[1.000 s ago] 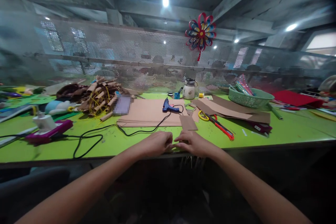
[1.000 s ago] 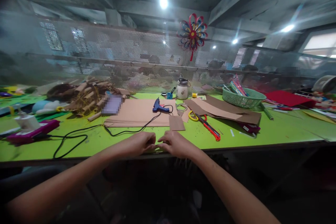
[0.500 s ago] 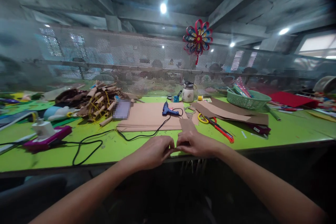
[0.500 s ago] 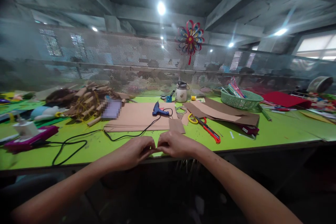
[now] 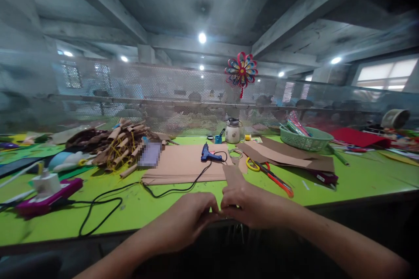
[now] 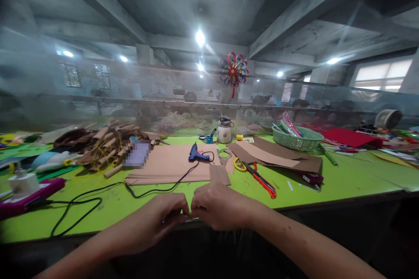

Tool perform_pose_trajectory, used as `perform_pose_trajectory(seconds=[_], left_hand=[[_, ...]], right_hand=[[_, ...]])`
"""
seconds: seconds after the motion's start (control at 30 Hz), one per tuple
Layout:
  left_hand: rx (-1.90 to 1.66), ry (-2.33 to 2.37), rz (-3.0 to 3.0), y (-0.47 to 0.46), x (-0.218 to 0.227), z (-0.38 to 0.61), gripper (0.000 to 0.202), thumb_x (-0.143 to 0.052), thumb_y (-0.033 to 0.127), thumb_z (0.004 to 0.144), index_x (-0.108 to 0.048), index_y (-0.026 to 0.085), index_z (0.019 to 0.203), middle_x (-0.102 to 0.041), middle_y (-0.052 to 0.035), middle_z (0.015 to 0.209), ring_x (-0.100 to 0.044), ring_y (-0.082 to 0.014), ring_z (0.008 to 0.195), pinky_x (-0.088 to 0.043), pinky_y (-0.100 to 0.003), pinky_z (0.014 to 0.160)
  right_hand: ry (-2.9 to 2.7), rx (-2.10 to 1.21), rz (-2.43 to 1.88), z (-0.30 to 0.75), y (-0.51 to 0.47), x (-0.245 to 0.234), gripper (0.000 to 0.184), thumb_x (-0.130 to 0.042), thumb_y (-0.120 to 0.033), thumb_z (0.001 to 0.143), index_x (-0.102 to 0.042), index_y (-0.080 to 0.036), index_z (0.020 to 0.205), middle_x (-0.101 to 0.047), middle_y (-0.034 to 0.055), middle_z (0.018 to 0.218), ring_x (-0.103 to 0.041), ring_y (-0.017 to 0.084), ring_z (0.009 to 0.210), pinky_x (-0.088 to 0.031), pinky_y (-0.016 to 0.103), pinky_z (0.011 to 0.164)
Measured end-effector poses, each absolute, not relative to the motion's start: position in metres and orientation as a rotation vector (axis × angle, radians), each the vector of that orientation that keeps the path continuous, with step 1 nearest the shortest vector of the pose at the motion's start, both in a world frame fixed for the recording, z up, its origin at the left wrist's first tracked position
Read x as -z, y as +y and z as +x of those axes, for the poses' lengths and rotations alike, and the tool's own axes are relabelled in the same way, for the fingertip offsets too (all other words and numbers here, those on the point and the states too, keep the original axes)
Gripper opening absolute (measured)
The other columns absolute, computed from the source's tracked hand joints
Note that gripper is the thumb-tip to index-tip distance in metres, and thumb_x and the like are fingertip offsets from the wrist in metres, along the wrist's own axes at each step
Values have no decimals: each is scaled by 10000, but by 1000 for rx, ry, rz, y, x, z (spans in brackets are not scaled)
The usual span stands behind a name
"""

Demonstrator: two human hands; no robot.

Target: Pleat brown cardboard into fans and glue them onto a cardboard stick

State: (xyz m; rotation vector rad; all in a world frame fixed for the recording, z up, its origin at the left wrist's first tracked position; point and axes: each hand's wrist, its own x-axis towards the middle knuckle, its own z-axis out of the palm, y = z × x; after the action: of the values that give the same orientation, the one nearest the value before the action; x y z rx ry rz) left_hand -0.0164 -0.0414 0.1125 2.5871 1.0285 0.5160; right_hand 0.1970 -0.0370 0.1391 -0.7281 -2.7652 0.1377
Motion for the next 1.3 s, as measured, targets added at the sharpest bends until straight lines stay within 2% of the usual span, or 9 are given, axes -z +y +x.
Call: perform_pose_trajectory(seconds=[0.2, 0.33, 0.47, 0.6, 0.73, 0.93, 1.13, 1.3], left_hand=[[-526, 964, 2791, -58, -98, -17, 201, -380, 254, 935, -555, 213, 844, -608, -20, 791, -515, -136, 663, -325, -247, 585], [-502, 929, 2878, -66, -97, -17, 118, -436, 205, 905, -548, 225, 873, -625, -26, 819, -527, -146, 673, -328, -251, 575], [-548, 897, 2931, -71, -98, -18, 109, -472, 174, 882, -521, 225, 799, -624, -14, 776, -506, -139, 610, -300, -261, 535], [-556, 858, 3002, -85, -103, -23, 138, -430, 210, 915, -524, 225, 815, -632, -36, 784, -528, -156, 640, -316, -273, 553], [-414, 719, 3057, -97, -108, -25, 196, -383, 205, 933, -530, 223, 804, -636, -47, 765, -542, -168, 666, -327, -286, 560], [-416, 820, 2882, -105, -113, -20, 157, -542, 208, 865, -503, 223, 714, -608, 9, 694, -484, -127, 567, -291, -270, 514], [-340, 821, 2815, -100, -113, -18, 127, -430, 195, 899, -534, 243, 844, -627, -3, 818, -514, -139, 656, -320, -259, 574], [-378, 913, 2674, -93, -95, -24, 165, -385, 239, 934, -528, 225, 855, -605, 2, 806, -507, -124, 681, -317, -241, 596]], right_hand=[[-2885, 47, -737, 197, -57, -143, 202, -490, -226, 898, -651, -166, 792, -634, 17, 667, -552, 126, 640, -351, 233, 594], [-2925, 202, -688, 200, -66, -137, 166, -499, -217, 887, -618, -185, 776, -638, 12, 678, -532, 137, 617, -301, 273, 551], [-2949, 219, -743, 201, -73, -135, 87, -526, -173, 856, -595, -182, 805, -652, 17, 689, -523, 138, 575, -255, 287, 507], [-3030, 73, -840, 198, -82, -138, 86, -537, -115, 811, -591, -180, 792, -657, 17, 645, -493, 126, 478, -200, 281, 433], [-3014, -127, -824, 198, -90, -132, 148, -521, -180, 854, -588, -198, 724, -630, 8, 577, -477, 119, 432, -215, 267, 412], [-2949, -234, -783, 206, -92, -118, 155, -495, -258, 881, -627, -226, 806, -631, 16, 604, -557, 149, 548, -305, 257, 479], [-2830, -264, -891, 215, -95, -128, 171, -489, -258, 888, -624, -220, 790, -654, 22, 695, -570, 141, 598, -317, 250, 521], [-2713, -290, -1008, 223, -90, -125, 131, -528, -244, 866, -616, -207, 776, -651, 7, 694, -568, 126, 597, -304, 233, 516]])
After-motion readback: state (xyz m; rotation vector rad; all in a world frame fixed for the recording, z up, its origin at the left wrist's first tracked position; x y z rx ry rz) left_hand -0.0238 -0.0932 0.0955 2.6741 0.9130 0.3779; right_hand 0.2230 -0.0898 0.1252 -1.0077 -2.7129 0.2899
